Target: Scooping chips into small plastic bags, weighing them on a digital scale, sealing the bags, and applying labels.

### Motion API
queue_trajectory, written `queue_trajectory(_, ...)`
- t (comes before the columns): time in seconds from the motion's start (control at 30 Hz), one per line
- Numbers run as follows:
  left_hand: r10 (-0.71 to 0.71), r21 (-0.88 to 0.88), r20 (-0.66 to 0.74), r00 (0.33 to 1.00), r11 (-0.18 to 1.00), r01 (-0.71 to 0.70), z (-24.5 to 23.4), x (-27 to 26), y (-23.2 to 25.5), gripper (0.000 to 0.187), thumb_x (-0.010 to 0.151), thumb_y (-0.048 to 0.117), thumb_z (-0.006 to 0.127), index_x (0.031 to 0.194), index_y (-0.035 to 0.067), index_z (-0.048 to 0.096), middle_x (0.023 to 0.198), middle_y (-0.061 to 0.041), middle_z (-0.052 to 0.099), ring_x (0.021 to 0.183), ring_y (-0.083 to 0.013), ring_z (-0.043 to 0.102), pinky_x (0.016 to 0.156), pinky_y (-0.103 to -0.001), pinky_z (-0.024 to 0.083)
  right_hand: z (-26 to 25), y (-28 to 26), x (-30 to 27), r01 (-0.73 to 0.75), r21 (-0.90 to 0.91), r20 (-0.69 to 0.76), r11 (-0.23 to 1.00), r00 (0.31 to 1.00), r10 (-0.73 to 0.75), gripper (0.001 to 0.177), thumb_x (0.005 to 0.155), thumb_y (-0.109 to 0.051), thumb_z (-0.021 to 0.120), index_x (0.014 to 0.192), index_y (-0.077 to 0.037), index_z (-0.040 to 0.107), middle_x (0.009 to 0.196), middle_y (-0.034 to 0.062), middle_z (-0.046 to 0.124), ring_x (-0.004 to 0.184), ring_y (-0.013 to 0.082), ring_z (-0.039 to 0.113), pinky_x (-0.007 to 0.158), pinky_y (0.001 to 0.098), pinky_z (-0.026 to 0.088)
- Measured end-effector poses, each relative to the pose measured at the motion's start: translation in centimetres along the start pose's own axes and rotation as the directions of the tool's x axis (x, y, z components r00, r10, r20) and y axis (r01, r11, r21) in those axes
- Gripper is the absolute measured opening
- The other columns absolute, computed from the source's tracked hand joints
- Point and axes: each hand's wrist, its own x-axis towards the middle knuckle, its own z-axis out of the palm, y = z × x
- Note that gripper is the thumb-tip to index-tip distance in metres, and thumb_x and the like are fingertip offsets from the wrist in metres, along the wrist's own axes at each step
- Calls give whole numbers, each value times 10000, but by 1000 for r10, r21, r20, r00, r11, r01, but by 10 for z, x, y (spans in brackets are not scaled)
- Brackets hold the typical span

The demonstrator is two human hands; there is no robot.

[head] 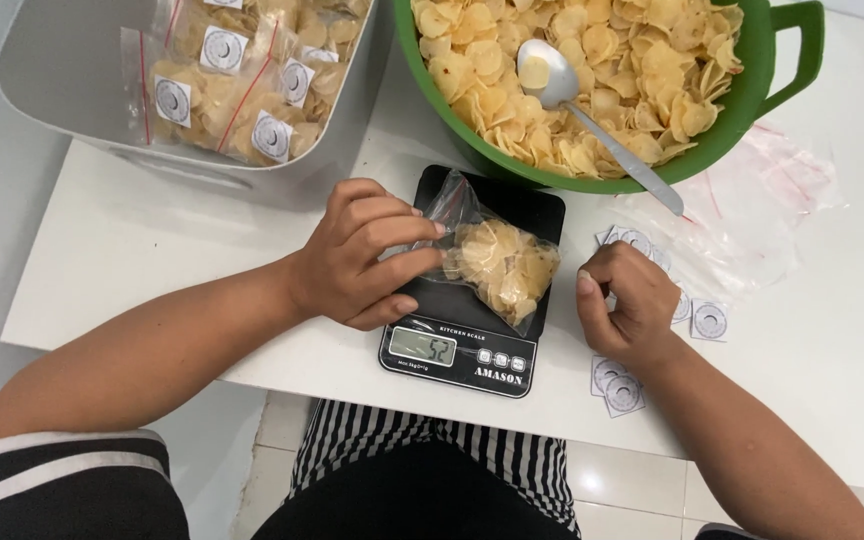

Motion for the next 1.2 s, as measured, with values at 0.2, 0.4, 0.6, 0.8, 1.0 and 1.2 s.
queue_trajectory(0.2, -30, 3, 31, 999, 1000, 29, -1, 0, -1, 453, 1054, 443, 351, 1102, 134, 679, 1198, -88, 607, 1084, -263, 544, 911, -463, 426, 1, -2, -2, -9, 11, 4, 1000, 1000, 9, 251, 951, -88, 583, 707, -63, 635, 547, 51, 484, 447, 211, 455, 432, 325, 417)
queue_trajectory(0.4, -174, 168, 103, 979, 973, 155, -3, 10, -6, 461, 1026, 468, 447, 1170, 78, 647, 1083, -97, 585, 925, -279, 568, 788, -434, 427, 2, -17, 13, -45, -68, 13, 997, 999, 46, 205, 986, -74, 575, 800, -17, 642, 623, 114, 528, 516, 289, 501, 489, 388, 447)
queue_trajectory(0.6, -317, 78, 127, 940, 948, 309, -1, 16, 5, 356, 914, 261, 734, 1152, 8, 658, 778, -79, 636, 712, -267, 614, 655, -374, 480, 8, -34, 27, -14, -249, 268, 968, 960, 82, 634, 872, -512, 695, 1324, -108, 511, 1356, 212, 527, 1192, 437, 518, 1001, 556, 431)
queue_trajectory(0.8, -100, 147, -65, 993, 983, 108, -4, 47, 10, 141, 958, 110, 719, 1091, 65, 719, 970, 10, 762, 764, -187, 642, 704, -333, 459, 10, -48, 38, 127, -238, 146, 963, 985, -93, 498, 905, -335, 727, 1308, -70, 599, 1344, 184, 576, 1137, 376, 592, 959, 508, 479)
queue_trajectory(1.0, 32, 129, -153, 988, 992, -12, -9, 105, 19, 92, 974, 143, 712, 891, 104, 726, 838, -21, 740, 835, -254, 712, 729, -397, 484, -6, -72, 80, 193, -374, 72, 907, 981, -179, 462, 916, -218, 766, 1302, 2, 637, 1244, 190, 645, 995, 366, 638, 844, 471, 526)
queue_trajectory(1.2, -210, -246, 1, 978, 948, 203, -24, 142, 29, 102, 975, 94, 735, 968, 37, 651, 916, -40, 744, 809, -184, 725, 800, -336, 448, -23, -83, 110, 173, -461, 137, 870, 983, -123, 269, 1044, -175, 675, 1252, -14, 619, 1083, 135, 635, 913, 299, 583, 834, 411, 432)
